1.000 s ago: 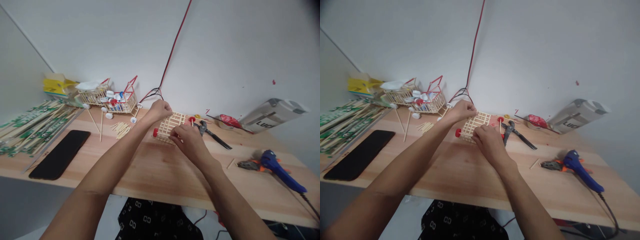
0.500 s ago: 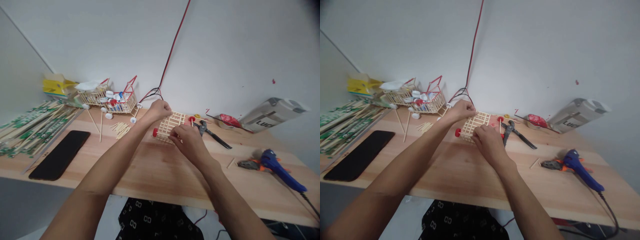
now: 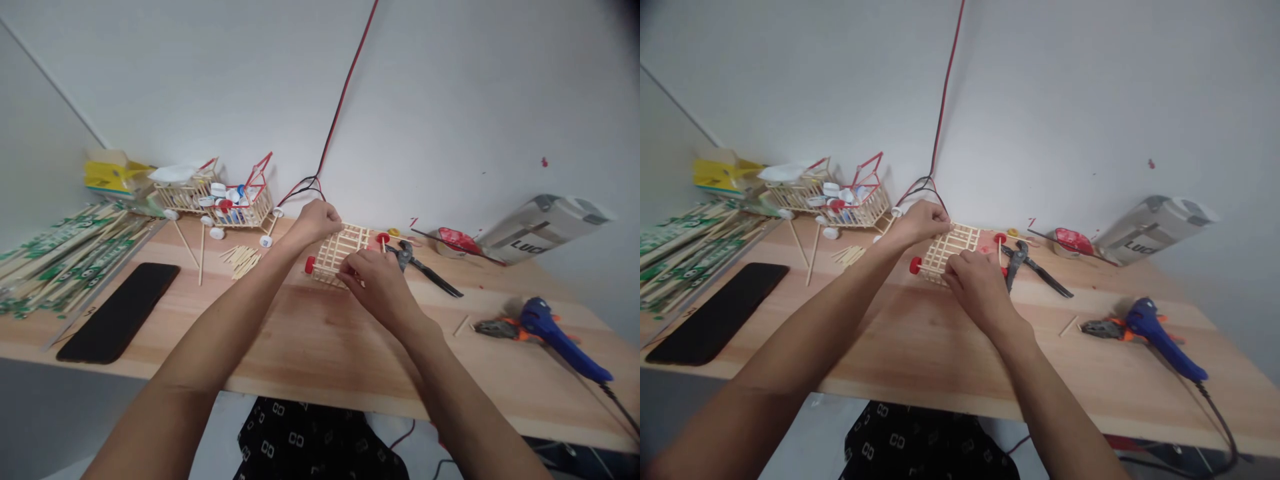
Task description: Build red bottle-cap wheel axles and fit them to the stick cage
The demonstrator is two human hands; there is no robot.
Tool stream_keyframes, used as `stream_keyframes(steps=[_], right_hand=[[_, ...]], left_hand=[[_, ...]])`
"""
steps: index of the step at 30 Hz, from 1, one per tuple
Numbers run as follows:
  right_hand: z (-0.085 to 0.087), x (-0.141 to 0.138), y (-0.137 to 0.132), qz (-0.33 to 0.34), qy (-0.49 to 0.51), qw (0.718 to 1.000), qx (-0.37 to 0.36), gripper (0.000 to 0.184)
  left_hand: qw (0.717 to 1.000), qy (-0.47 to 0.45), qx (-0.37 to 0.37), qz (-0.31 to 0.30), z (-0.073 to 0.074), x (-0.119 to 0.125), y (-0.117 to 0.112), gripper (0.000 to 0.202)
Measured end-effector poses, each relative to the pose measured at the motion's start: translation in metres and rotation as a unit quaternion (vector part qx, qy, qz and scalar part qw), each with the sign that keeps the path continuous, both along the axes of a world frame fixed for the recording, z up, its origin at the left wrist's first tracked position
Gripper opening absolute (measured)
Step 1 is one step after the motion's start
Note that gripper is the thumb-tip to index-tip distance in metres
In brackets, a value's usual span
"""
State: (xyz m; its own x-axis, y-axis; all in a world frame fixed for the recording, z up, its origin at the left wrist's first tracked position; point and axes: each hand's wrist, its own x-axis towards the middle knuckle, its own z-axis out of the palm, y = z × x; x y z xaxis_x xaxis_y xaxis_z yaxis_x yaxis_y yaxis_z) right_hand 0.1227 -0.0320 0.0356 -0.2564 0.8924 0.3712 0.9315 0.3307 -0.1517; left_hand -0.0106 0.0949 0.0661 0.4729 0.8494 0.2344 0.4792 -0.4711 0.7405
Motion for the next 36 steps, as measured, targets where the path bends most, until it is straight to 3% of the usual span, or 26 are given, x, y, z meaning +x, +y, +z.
stream_keyframes(steps=[23, 36], right_hand=[[0.003, 0.007, -0.001, 0.022, -0.007, 1.0, -0.011, 0.007], [0.004, 0.022, -0.001, 0.059, 0.152, 0.987, -0.009, 0.007]], left_hand=[[1.0, 0.009, 0.001, 0.005, 0.0, 0.002, -0.002, 0.006], [1.0, -0.001, -0.019, -0.003, -0.002, 0.002, 0.0, 0.008]])
